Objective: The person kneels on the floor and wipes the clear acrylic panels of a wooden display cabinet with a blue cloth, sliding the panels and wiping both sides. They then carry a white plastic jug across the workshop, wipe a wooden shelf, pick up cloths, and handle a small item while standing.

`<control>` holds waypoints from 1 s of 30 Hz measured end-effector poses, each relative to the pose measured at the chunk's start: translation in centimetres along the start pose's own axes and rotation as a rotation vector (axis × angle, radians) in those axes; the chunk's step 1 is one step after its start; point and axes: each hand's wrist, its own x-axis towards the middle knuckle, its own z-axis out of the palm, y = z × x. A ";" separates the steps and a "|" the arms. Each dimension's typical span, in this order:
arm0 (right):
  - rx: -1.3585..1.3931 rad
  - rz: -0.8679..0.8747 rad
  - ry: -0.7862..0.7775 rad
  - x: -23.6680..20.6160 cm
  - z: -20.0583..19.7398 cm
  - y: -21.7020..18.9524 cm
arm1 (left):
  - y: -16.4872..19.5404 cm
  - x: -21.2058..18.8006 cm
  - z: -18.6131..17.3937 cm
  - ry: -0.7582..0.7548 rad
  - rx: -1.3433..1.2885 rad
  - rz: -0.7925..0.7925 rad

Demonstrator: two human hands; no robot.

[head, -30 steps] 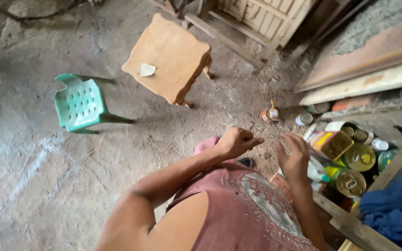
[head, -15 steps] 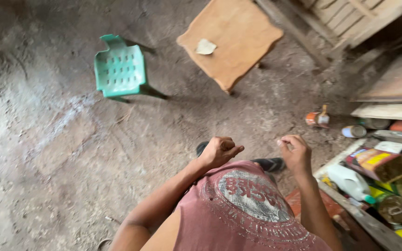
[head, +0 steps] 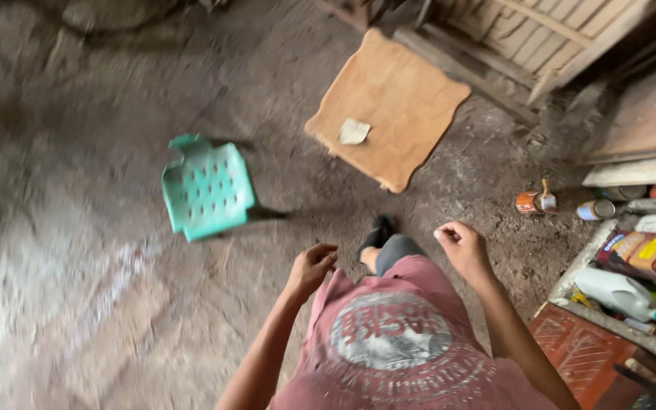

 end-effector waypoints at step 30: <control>0.288 0.870 1.009 29.1 15.9 18.6 | 8.5 61.3 3.7 -0.137 -0.140 -0.252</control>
